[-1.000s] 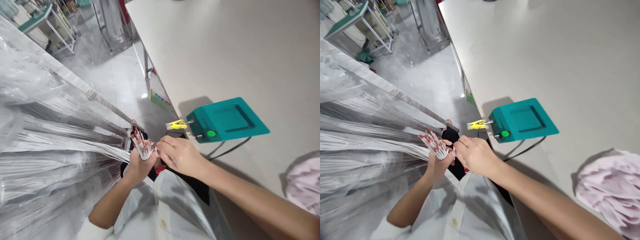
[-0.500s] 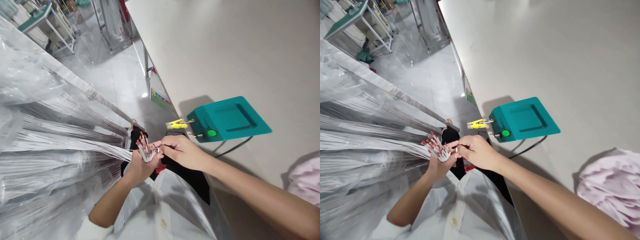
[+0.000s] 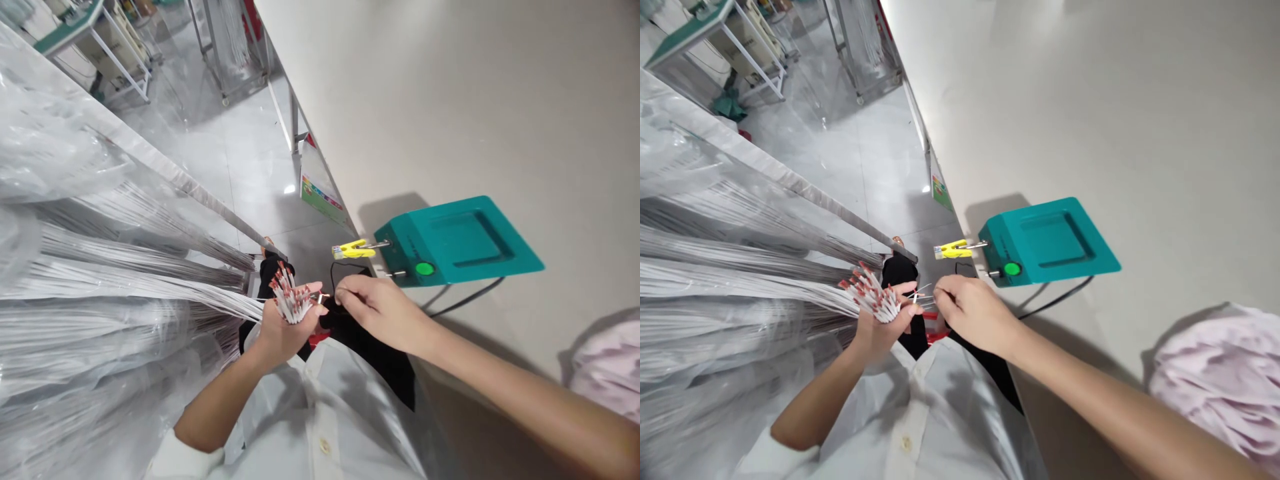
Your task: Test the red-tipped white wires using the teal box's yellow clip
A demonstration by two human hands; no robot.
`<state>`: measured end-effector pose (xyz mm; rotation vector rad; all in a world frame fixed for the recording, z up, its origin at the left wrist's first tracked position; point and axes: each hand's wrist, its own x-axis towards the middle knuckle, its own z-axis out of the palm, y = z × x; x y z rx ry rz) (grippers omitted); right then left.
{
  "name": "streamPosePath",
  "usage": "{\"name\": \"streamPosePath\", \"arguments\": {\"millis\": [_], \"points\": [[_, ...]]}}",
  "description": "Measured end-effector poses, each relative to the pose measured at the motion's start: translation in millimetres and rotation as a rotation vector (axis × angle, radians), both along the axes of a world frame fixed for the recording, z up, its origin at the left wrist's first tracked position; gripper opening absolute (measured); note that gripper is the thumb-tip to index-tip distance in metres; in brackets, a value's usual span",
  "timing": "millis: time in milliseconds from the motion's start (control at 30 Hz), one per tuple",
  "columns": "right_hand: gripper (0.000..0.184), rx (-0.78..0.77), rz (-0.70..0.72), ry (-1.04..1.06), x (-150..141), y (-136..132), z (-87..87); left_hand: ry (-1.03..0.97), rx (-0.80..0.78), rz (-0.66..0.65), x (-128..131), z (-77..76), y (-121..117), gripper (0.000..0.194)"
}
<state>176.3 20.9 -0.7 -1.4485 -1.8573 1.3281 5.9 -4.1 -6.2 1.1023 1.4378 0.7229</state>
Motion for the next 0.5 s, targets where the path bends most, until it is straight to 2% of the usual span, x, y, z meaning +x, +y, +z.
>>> {"name": "streamPosePath", "arguments": {"millis": [67, 167, 233, 367, 500], "points": [[0.016, 0.225, -0.015, 0.019, 2, -4, 1.3, -0.015, 0.025, -0.013, 0, -1.2, 2, 0.034], [0.016, 0.325, 0.057, 0.099, 2, -3, 2.9, -0.033, 0.076, -0.057, 0, -3.3, 4, 0.032], [0.020, 0.385, 0.111, 0.078, 1, -1, 2.6, -0.028, 0.088, -0.094, 0, -3.3, 5, 0.030], [0.018, 0.592, 0.146, -0.147, 3, 0, 1.6, 0.000, 0.102, -0.127, 1, 1.9, 9, 0.027], [0.019, 0.790, 0.001, -0.333, 16, 1, 8.3, -0.024, 0.091, -0.077, 5, 8.9, 18, 0.027]]}}
